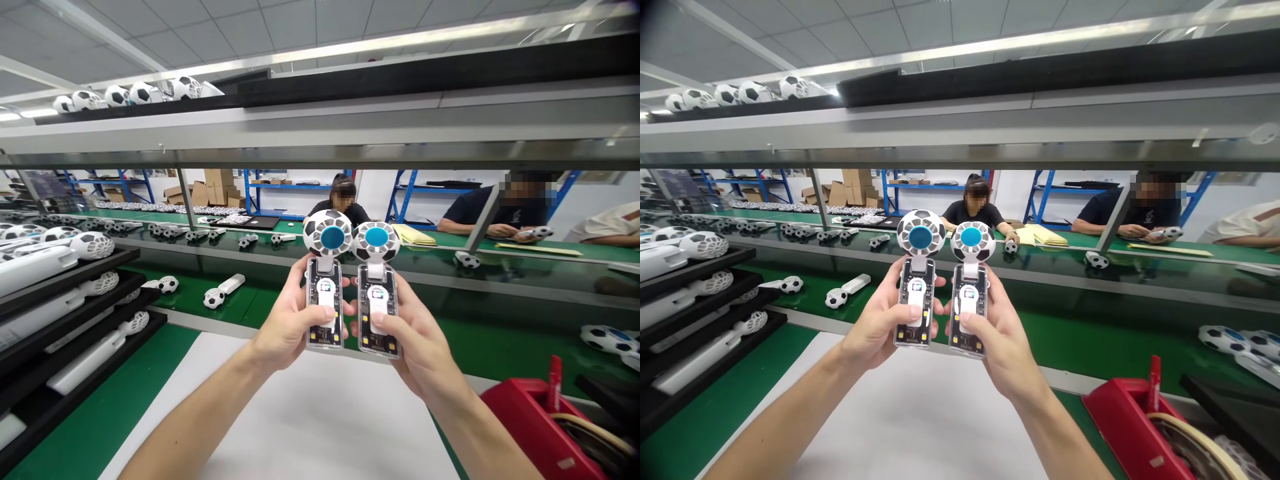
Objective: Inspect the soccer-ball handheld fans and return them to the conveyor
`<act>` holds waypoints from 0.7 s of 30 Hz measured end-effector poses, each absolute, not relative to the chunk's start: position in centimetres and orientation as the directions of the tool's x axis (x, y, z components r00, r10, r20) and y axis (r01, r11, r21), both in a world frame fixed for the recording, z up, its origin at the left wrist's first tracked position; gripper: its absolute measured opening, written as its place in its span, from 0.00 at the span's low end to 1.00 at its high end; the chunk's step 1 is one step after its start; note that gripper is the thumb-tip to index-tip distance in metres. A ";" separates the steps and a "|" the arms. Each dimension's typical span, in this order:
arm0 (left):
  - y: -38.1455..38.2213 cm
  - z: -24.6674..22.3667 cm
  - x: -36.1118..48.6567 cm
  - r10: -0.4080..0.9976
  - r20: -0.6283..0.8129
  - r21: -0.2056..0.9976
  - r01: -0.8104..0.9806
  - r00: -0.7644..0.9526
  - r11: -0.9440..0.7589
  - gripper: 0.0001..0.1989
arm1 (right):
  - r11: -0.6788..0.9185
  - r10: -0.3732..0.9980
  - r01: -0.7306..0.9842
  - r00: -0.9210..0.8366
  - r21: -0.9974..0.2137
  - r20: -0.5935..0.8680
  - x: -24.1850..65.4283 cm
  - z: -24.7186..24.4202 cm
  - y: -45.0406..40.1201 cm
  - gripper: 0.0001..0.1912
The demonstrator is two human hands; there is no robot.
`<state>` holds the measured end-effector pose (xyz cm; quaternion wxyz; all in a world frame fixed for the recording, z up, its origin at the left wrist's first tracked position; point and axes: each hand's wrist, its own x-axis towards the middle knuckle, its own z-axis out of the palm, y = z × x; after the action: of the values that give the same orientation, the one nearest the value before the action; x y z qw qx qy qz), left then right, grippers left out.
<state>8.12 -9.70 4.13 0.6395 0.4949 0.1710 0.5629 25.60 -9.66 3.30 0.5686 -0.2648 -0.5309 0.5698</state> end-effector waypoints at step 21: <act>-9.5 3.3 8.1 0.881 0.344 0.800 -0.592 0.324 -0.094 0.36 | 0.208 0.932 -0.344 -0.215 -0.915 0.293 25.7 2.8 -9.1 0.38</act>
<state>8.07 -9.45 3.25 0.6559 0.4815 0.1503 0.5616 25.71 -9.14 2.80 0.5633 -0.2742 -0.5355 0.5664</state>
